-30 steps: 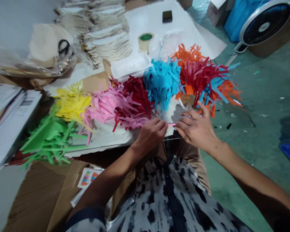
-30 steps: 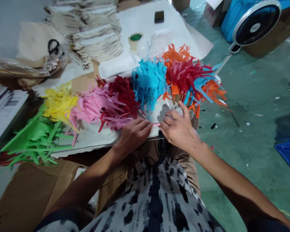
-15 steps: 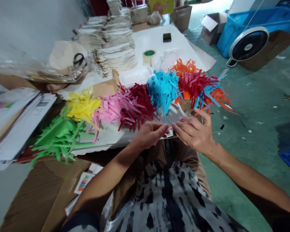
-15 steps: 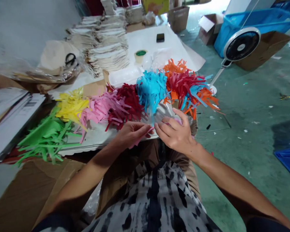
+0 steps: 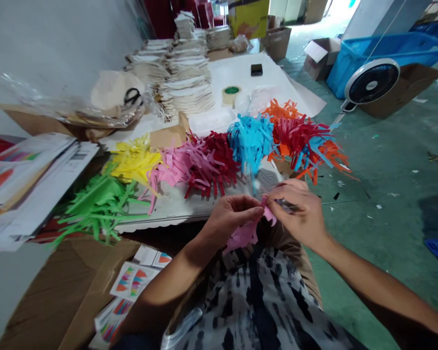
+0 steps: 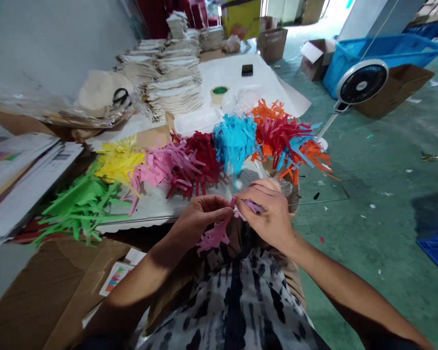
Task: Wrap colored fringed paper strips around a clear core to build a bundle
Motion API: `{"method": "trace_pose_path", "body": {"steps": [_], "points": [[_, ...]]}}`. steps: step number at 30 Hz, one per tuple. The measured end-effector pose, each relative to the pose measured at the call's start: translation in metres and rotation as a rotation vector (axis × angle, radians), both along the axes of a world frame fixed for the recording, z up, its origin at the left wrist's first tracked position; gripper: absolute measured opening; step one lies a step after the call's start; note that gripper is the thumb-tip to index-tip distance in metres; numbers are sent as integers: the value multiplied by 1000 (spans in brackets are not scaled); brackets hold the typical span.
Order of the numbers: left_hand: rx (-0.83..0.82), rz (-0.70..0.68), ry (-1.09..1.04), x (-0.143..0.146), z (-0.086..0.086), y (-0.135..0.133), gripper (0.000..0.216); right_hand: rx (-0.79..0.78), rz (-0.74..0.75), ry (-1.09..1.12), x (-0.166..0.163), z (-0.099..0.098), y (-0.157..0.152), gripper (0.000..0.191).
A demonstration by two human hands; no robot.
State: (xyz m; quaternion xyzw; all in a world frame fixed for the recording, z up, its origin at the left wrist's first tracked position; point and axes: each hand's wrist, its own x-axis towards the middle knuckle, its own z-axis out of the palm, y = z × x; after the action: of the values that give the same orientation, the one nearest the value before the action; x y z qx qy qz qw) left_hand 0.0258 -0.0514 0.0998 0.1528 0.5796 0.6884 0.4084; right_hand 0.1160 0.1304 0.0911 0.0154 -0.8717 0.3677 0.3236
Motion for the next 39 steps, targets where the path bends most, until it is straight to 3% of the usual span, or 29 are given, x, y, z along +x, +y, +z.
{"method": "trace_pose_path", "body": {"steps": [2,4,11,15,21,25,27,29,34,39], "points": [[3,85,56,1,0,1,34,-305,14,-78,-5,-1,-8,11],[6,139,108,-1,0,3,34,-501,30,-120,-11,-3,-13,14],[72,183,177,-16,-5,4,32,-636,107,-170,-28,0,-16,17],[51,222,131,-19,-8,-3,34,-513,202,-243,-35,5,-16,19],[87,312,65,-29,-19,-21,34,-226,188,-113,-70,10,-28,17],[52,381,24,-42,-29,-39,33,-31,231,-76,-149,22,-14,23],[30,407,2,-47,-33,-47,32,151,122,-151,-206,28,-1,28],[41,425,-35,-50,-35,-55,32,401,-57,-384,-264,31,12,36],[65,418,-147,-54,-37,-71,36,469,-131,-632,-367,22,27,27],[5,445,-108,-57,-39,-77,30,472,-130,-782,-398,10,30,18]]}}
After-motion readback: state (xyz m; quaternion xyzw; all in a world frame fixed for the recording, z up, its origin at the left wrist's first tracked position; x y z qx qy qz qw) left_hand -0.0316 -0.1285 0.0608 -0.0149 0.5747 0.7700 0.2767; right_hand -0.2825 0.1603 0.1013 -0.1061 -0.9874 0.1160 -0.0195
